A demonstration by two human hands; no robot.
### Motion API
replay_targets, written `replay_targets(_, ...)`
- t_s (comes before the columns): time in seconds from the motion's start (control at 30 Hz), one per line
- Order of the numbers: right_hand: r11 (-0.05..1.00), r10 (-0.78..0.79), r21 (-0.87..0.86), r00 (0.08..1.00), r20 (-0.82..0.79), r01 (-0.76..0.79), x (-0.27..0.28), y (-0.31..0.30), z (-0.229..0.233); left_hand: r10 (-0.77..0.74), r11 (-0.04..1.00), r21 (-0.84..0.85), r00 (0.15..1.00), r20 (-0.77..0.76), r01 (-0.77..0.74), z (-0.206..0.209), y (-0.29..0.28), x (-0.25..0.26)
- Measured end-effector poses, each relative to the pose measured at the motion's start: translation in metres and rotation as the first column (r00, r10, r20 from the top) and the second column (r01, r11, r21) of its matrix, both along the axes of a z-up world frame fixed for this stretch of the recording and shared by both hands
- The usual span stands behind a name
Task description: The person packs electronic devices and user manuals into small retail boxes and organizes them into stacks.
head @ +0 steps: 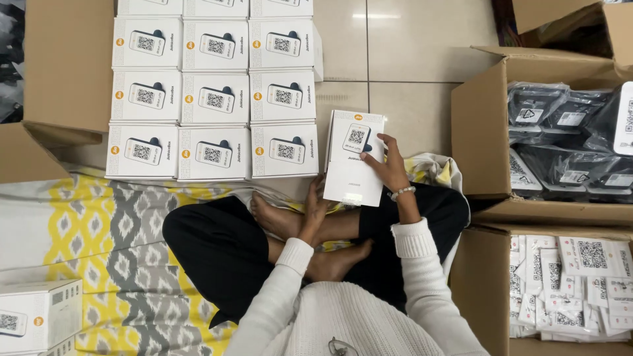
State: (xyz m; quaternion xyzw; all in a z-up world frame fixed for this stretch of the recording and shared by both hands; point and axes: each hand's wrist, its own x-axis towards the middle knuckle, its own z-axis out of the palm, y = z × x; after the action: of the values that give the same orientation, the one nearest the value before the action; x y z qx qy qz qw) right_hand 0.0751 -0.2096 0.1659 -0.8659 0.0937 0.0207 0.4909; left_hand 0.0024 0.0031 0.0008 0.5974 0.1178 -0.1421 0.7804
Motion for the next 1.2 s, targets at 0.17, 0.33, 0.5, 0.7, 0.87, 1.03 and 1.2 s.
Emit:
replay_targets(0.17, 0.999, -0.005, -0.052, 0.993, -0.119, -0.001, 0.002, -0.001, 0.019, 0.127, 0.990, 0.028, 0.970, 0.205, -0.136, -0.038, -0.030, 0.006)
replay_targets(0.33, 0.998, -0.007, -0.061, 0.971, -0.238, -0.008, 0.001, -0.006, 0.018, 0.277, 0.948, 0.039, 0.881, 0.384, -0.315, -0.057, -0.048, 0.003)
replay_targets(0.5, 0.994, 0.058, -0.084, 0.989, -0.139, -0.070, 0.006, -0.021, 0.002, 0.207, 0.855, 0.386, 0.910, 0.359, -0.347, -0.021, -0.049, -0.002)
replay_targets(0.7, 0.981, 0.145, 0.161, 0.961, -0.235, -0.108, 0.018, -0.054, -0.012, 0.239, 0.839, 0.342, 0.851, 0.467, -0.423, 0.027, -0.054, -0.005)
replay_targets(0.87, 0.967, 0.155, 0.244, 0.925, -0.346, -0.071, 0.024, -0.052, 0.010, 0.258, 0.835, 0.324, 0.837, 0.483, -0.444, 0.063, -0.056, 0.001)
replay_targets(1.03, 0.959, 0.151, 0.279, 0.912, -0.382, -0.042, 0.023, -0.044, 0.014, 0.305, 0.886, 0.156, 0.803, 0.512, -0.436, 0.070, -0.052, 0.002)
replay_targets(1.2, 0.970, 0.232, 0.147, 0.920, -0.316, -0.194, 0.022, -0.041, 0.002, 0.286, 0.884, 0.172, 0.794, 0.537, -0.434, 0.084, -0.046, 0.003)
